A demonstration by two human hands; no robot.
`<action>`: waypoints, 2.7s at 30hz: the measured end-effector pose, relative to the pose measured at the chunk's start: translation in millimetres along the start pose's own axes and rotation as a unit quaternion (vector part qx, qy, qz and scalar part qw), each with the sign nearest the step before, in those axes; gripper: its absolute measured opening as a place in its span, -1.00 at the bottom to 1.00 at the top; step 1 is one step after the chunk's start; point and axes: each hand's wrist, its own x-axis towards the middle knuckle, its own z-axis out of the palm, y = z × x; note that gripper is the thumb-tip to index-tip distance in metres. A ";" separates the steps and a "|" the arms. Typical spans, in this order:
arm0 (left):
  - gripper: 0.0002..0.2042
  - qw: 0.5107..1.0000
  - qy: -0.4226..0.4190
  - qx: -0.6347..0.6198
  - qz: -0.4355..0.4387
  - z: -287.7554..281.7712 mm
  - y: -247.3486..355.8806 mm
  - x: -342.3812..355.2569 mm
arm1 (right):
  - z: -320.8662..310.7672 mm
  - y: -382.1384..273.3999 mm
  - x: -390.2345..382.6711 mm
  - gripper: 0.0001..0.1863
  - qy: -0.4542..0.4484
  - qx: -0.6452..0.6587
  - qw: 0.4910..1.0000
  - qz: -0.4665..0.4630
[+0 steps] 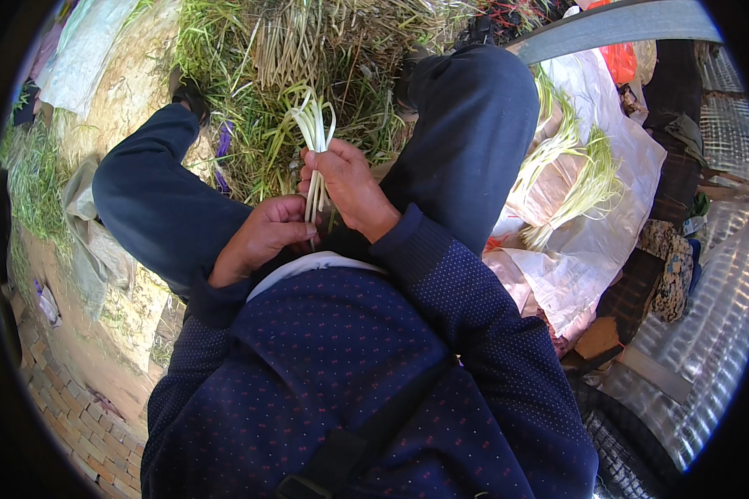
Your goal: The person sits on the ground and sorts long green vegetables by hand, separating individual stalks from a large pile and arranging them into smaller bundles. The person repeatedly picks up stalks, aligns them, and places them aside.
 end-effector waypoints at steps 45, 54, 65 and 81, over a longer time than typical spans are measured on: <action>-0.78 0.997 0.033 0.066 -0.014 -2.4 13.1 -10.3 | -2.9 2.4 1.7 -0.78 -0.031 -0.036 0.999 0.022; -0.80 0.998 -0.002 0.066 0.013 -2.3 9.9 -11.6 | -3.2 0.7 -2.0 -0.74 -0.052 -0.036 0.997 0.044; -0.82 0.997 -0.008 0.072 -0.003 -4.7 7.6 -12.3 | -2.3 1.0 -1.3 -0.72 -0.066 -0.051 0.996 0.044; -0.82 0.999 -0.007 0.050 -0.008 -7.0 6.5 -9.1 | -2.1 1.3 -0.6 -0.75 -0.063 -0.048 0.995 0.063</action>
